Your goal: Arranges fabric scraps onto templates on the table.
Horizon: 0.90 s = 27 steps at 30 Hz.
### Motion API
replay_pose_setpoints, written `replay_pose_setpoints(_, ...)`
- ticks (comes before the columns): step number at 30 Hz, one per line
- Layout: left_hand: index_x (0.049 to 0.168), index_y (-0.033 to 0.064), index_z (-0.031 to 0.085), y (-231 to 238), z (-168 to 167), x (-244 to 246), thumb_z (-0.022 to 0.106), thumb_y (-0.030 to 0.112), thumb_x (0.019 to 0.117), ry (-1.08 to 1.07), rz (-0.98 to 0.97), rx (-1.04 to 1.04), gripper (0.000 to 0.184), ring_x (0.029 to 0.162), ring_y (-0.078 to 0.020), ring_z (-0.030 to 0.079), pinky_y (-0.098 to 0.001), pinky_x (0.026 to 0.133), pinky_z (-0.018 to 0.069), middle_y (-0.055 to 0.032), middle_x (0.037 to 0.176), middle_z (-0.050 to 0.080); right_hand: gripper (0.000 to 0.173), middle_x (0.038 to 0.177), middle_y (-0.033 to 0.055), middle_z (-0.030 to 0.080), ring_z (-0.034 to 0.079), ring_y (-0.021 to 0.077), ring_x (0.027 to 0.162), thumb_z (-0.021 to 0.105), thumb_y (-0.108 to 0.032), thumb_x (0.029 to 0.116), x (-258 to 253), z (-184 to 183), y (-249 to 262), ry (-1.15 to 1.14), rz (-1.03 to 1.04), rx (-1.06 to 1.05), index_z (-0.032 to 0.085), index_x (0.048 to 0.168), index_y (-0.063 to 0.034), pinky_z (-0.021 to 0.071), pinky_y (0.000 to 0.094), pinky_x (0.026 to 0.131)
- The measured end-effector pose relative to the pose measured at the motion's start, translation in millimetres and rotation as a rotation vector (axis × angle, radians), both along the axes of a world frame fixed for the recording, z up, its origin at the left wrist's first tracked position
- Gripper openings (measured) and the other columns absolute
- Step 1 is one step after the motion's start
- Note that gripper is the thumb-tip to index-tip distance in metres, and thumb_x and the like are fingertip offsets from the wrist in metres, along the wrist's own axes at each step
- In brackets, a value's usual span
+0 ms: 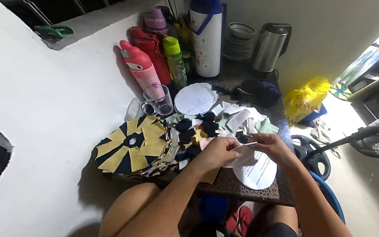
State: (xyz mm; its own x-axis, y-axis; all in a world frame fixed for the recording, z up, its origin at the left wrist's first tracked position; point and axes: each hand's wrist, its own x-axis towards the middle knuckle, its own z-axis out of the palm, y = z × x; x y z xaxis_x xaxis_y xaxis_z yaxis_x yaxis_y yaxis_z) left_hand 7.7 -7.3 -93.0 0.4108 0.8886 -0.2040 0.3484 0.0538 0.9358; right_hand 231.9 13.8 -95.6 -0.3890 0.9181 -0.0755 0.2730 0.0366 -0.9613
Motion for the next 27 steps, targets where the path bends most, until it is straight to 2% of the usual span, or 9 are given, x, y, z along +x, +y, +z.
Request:
replay_pose_setpoints(3, 0.11, 0.004, 0.073, 0, -5, 12, 0.063, 0.009, 0.0948, 0.286, 0.128, 0.254, 0.019, 0.096, -0.0211, 0.068, -0.044, 0.088, 0.0533, -0.0108, 0.102, 0.072, 0.01, 0.091, 0.0013, 0.071, 0.062, 0.0009, 0.078, 0.069, -0.006, 0.0931, 2, -1, 6, -0.17, -0.108, 0.168, 0.075, 0.101, -0.0019, 0.0526, 0.0207, 0.074)
replay_pose_setpoints(6, 0.097, 0.005, 0.075, -2, -28, 25, 0.067, 0.005, 0.089, 0.359, 0.349, 0.803, 0.012, 0.092, -0.028, 0.072, -0.0456, 0.081, 0.058, -0.0119, 0.094, 0.074, 0.011, 0.098, 0.0052, 0.074, 0.069, 0.0034, 0.087, 0.067, -0.003, 0.093, 7, -16, 10, -0.108, -0.197, 0.395, 0.075, 0.1, -0.0009, 0.0583, 0.0211, 0.082)
replay_pose_setpoints(9, 0.099, 0.003, 0.076, -8, -56, 33, 0.067, 0.002, 0.0888, 0.423, 0.198, 1.018, 0.014, 0.102, -0.0355, 0.071, -0.0526, 0.088, 0.0575, -0.0155, 0.104, 0.074, 0.015, 0.104, 0.0107, 0.075, 0.072, 0.0126, 0.096, 0.064, -0.003, 0.0939, 25, -43, 5, -0.22, -0.194, 0.569, 0.076, 0.102, 0.0004, 0.0589, 0.0302, 0.089)
replay_pose_setpoints(13, 0.098, 0.0034, 0.077, -28, -87, 47, 0.067, 0.004, 0.0902, 0.479, -0.107, 0.965, 0.013, 0.107, -0.0364, 0.07, -0.0562, 0.097, 0.0528, -0.0153, 0.103, 0.074, 0.018, 0.117, 0.0144, 0.074, 0.066, 0.0346, 0.116, 0.063, -0.001, 0.0921, 50, -69, -24, -0.482, -0.148, 0.546, 0.079, 0.101, -0.0036, 0.0498, 0.0562, 0.099)
replay_pose_setpoints(17, 0.093, 0.005, 0.077, -33, -86, 51, 0.063, 0.029, 0.098, 0.478, -0.179, 0.842, 0.028, 0.11, -0.0311, 0.07, -0.0541, 0.103, 0.0488, -0.0117, 0.106, 0.075, 0.021, 0.118, 0.0116, 0.075, 0.065, 0.0363, 0.12, 0.062, 0.0, 0.092, 58, -82, -44, -0.538, -0.163, 0.558, 0.081, 0.098, -0.0071, 0.0488, 0.0591, 0.098)
replay_pose_setpoints(19, 0.094, 0.0024, 0.077, -26, -78, 50, 0.059, 0.027, 0.0999, 0.485, -0.087, 0.792, 0.032, 0.113, -0.0324, 0.069, -0.0542, 0.102, 0.0497, -0.0135, 0.11, 0.075, 0.023, 0.118, 0.0115, 0.075, 0.064, 0.0366, 0.122, 0.06, 0.002, 0.0916, 59, -86, -49, -0.529, -0.16, 0.562, 0.081, 0.099, -0.0061, 0.0484, 0.0593, 0.1)
replay_pose_setpoints(21, 0.11, 0.0005, 0.076, -14, -64, 47, 0.054, 0.02, 0.102, 0.597, -0.025, 0.622, 0.031, 0.126, -0.0361, 0.061, -0.0557, 0.107, 0.0446, -0.0172, 0.126, 0.07, 0.024, 0.119, 0.012, 0.074, 0.064, 0.0371, 0.123, 0.059, 0.001, 0.0913, 58, -92, -53, -0.522, -0.185, 0.591, 0.08, 0.099, -0.0055, 0.0487, 0.0592, 0.101)
replay_pose_setpoints(23, 0.132, 0.0029, 0.067, -2, -53, 42, 0.048, 0.017, 0.1052, 0.733, -0.026, 0.393, 0.035, 0.141, -0.0371, 0.047, -0.0567, 0.114, 0.0356, -0.0174, 0.148, 0.055, 0.022, 0.12, 0.0128, 0.074, 0.064, 0.0387, 0.122, 0.062, -0.001, 0.0901, 53, -97, -61, -0.534, -0.239, 0.617, 0.081, 0.1, -0.0067, 0.0492, 0.06, 0.1)
replay_pose_setpoints(27, 0.148, 0.0062, 0.054, 14, -55, 36, 0.043, 0.014, 0.1074, 0.839, -0.004, 0.34, 0.042, 0.149, -0.034, 0.037, -0.0546, 0.12, 0.0283, -0.0153, 0.16, 0.042, 0.019, 0.118, 0.0121, 0.075, 0.065, 0.0405, 0.119, 0.068, -0.007, 0.0891, 33, -105, -89, -0.606, -0.386, 0.658, 0.082, 0.102, -0.0108, 0.0508, 0.0608, 0.096)
